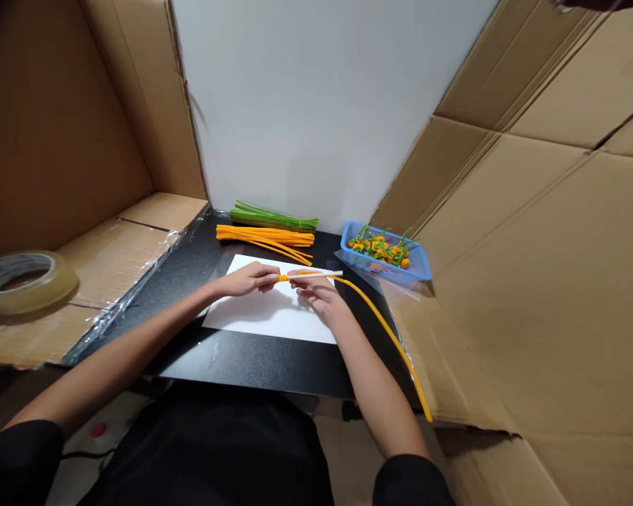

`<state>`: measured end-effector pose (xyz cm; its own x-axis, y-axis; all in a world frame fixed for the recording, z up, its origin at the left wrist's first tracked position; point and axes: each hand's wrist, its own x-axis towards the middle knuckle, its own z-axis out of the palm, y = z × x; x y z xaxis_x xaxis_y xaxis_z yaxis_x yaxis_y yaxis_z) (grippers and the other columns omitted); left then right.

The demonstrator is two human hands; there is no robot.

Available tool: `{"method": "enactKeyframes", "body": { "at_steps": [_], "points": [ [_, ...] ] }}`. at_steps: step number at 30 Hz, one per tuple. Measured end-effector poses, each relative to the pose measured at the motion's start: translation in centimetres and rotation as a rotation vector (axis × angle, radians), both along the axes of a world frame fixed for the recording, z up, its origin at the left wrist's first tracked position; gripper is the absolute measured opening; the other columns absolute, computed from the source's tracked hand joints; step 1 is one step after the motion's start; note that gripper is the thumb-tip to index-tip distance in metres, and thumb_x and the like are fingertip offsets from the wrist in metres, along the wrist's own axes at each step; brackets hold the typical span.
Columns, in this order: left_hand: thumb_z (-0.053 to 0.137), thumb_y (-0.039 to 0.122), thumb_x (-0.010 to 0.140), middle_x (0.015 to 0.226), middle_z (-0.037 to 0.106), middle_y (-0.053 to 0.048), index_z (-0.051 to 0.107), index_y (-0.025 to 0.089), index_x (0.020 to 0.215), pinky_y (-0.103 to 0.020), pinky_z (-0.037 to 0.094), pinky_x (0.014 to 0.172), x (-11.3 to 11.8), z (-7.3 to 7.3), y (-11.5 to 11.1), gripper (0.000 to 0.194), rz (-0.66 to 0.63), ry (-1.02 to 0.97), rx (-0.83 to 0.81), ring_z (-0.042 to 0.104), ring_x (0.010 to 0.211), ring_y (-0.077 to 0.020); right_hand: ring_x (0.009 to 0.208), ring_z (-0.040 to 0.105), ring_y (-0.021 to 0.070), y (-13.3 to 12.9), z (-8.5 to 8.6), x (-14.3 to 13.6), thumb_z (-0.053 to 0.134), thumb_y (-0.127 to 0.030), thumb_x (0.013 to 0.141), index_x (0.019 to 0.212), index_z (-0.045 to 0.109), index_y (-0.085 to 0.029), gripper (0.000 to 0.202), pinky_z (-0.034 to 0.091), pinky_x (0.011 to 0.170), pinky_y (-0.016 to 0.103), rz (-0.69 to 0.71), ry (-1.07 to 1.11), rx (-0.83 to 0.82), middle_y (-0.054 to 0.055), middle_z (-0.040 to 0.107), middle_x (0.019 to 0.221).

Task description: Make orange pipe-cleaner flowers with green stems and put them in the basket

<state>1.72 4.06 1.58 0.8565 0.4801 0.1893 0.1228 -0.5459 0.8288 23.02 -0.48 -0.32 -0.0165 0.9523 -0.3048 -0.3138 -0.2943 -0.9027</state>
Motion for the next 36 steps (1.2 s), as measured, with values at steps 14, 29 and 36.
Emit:
{"method": "enactKeyframes", "body": {
  "at_steps": [14, 29, 36],
  "points": [
    [0.050, 0.016, 0.085, 0.080, 0.070, -0.012, 0.067, 0.018, 0.092, -0.031, 0.034, 0.063, 0.2, -0.2, -0.8, 0.019, 0.167, 0.608, 0.718, 0.063, 0.069, -0.0254, 0.071, 0.059, 0.0158, -0.9, 2.5, 1.2, 0.082, -0.046, 0.068, 0.084, 0.082, -0.019, 0.032, 0.035, 0.058, 0.027, 0.327, -0.575, 0.259, 0.008, 0.077, 0.080],
    [0.039, 0.038, 0.093, 0.059, 0.056, -0.001, 0.050, 0.019, 0.065, -0.025, 0.032, 0.056, 2.8, -2.7, -1.2, 0.036, 0.604, -0.148, -0.215, 0.043, 0.052, -0.0124, 0.081, 0.062, 0.0144, -0.5, 0.9, -0.8, 0.085, -0.036, 0.064, 0.089, 0.080, -0.023, 0.028, 0.040, 0.059, 0.023, -0.041, -0.071, 0.145, 0.005, 0.076, 0.098],
    [0.050, 0.053, 0.091, 0.063, 0.050, 0.001, 0.046, 0.018, 0.070, -0.023, 0.026, 0.052, 1.4, -0.9, -0.8, 0.041, 0.141, -0.203, -0.398, 0.035, 0.052, -0.0087, 0.069, 0.060, 0.0131, 0.1, 0.6, -0.1, 0.087, -0.019, 0.057, 0.073, 0.073, -0.019, 0.021, 0.034, 0.052, 0.022, -0.051, 0.075, -0.011, 0.003, 0.070, 0.071]
  ]
}}
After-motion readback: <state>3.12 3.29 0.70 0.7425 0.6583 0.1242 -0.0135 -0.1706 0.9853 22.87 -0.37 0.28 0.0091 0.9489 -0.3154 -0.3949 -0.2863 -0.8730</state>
